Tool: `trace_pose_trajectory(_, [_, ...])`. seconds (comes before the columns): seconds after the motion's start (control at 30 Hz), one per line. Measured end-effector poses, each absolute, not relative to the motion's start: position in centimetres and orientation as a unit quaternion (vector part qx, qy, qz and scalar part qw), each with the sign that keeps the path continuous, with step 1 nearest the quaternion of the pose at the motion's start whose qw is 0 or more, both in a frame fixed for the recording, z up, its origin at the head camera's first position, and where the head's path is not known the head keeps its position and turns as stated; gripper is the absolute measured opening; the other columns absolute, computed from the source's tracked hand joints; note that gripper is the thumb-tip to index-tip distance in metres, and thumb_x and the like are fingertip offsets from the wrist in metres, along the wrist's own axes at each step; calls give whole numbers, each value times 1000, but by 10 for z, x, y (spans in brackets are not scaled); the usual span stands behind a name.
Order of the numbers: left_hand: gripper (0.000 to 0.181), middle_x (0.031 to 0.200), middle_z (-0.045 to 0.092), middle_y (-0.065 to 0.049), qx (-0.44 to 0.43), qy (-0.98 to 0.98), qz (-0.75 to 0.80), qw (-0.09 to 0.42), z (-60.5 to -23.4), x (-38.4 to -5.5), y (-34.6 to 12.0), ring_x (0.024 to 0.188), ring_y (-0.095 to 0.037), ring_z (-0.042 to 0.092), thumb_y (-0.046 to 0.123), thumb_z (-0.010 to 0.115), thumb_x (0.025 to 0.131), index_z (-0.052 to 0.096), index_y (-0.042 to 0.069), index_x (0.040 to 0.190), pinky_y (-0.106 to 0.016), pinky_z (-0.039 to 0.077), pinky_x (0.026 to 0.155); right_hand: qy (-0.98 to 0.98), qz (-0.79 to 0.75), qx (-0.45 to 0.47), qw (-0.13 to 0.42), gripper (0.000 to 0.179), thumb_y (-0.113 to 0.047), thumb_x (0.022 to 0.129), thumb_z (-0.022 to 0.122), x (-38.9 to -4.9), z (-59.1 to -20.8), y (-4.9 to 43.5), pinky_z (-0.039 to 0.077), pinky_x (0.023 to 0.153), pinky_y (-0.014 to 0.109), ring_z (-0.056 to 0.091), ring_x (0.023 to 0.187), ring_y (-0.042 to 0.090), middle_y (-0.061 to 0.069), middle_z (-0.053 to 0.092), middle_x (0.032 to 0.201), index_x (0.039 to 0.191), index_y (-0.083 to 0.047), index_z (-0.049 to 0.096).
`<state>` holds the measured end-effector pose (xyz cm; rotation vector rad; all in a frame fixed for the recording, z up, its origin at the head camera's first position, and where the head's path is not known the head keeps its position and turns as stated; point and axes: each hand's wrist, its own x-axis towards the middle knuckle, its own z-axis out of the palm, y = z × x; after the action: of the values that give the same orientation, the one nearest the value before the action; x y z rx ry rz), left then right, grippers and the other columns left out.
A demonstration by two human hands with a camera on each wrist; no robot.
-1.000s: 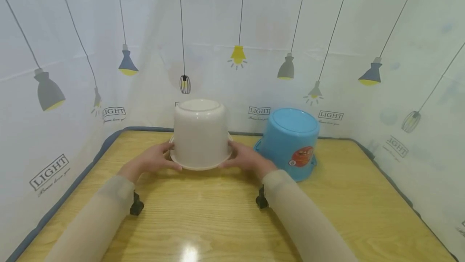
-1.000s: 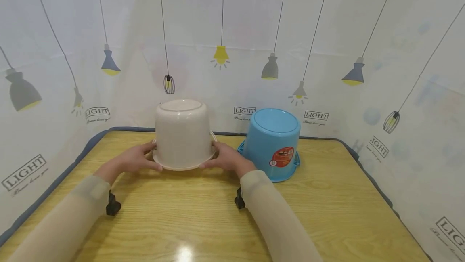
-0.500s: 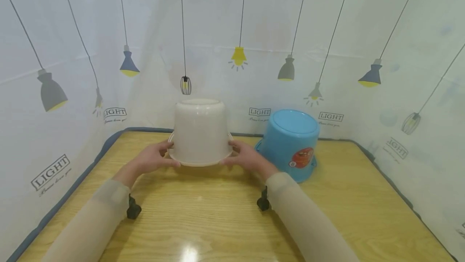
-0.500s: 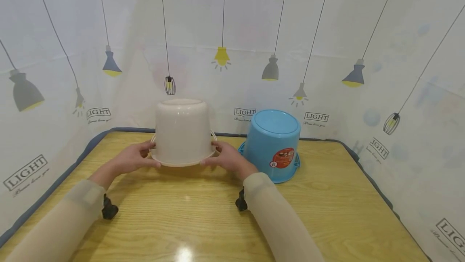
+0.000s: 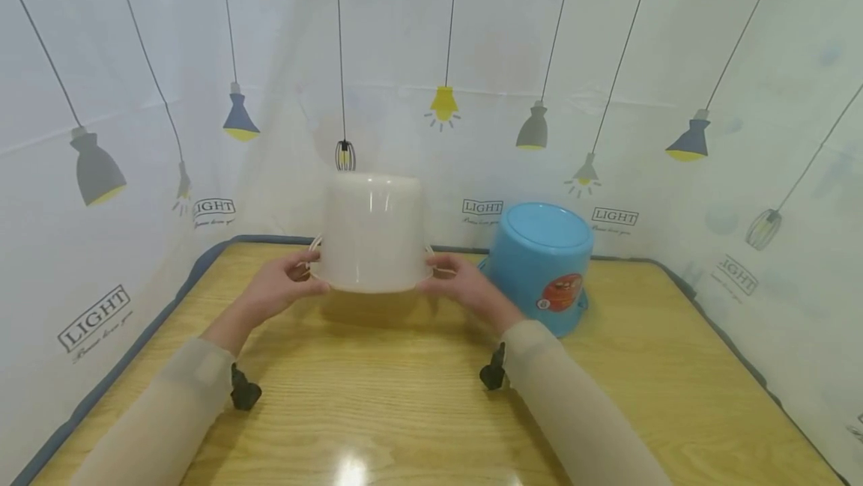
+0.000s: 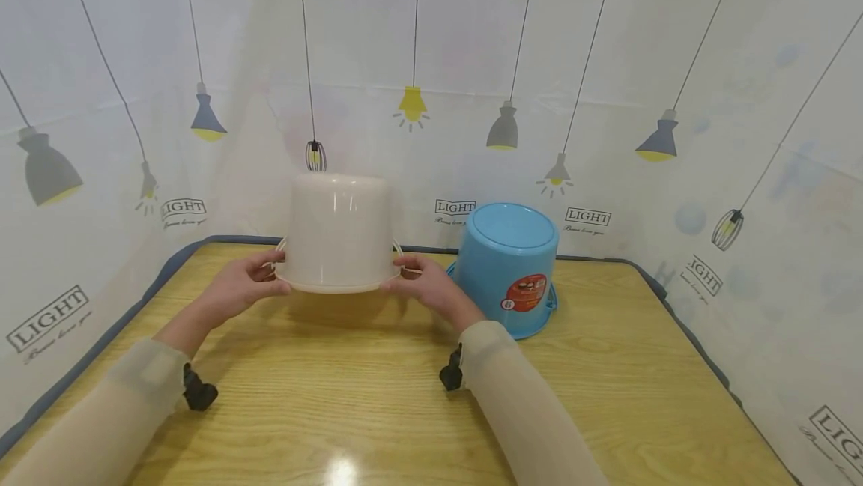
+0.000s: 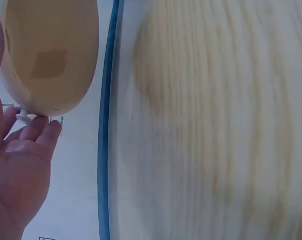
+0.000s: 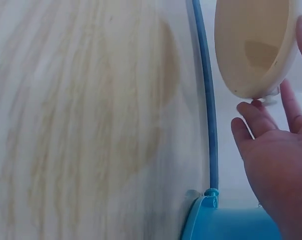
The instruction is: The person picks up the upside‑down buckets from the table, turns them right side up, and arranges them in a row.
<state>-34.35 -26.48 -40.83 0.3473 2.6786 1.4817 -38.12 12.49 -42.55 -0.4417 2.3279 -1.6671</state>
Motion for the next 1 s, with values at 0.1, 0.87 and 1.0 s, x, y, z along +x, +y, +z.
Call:
trace_pose_trajectory(0.1, [94,176,36,-23,113,855,506,13,-406,-340,-265,159,-49,41,36,88,96,38,5,170,-61,42,127,791,-580,-154,116,70,-52,88,91,-379,-422,126,38,133,58,48,158,29,-2,58,163,148,-29,64])
trace_pose_trajectory(0.87, [56,154,65,18,74,810,575,-88,-394,-330,-262,146,-10,60,43,80,102,69,18,150,-37,51,124,775,-615,-146,7,45,-46,104,75,-378,-407,122,45,128,52,61,145,27,3,71,149,143,-22,73])
trace_pose_trajectory(1.0, [52,130,76,25,81,787,604,-99,-394,-328,-260,123,5,69,40,78,103,70,14,148,-28,54,115,760,-632,-154,-2,47,-42,106,73,-375,-403,122,49,126,50,65,140,28,6,73,148,147,-20,69])
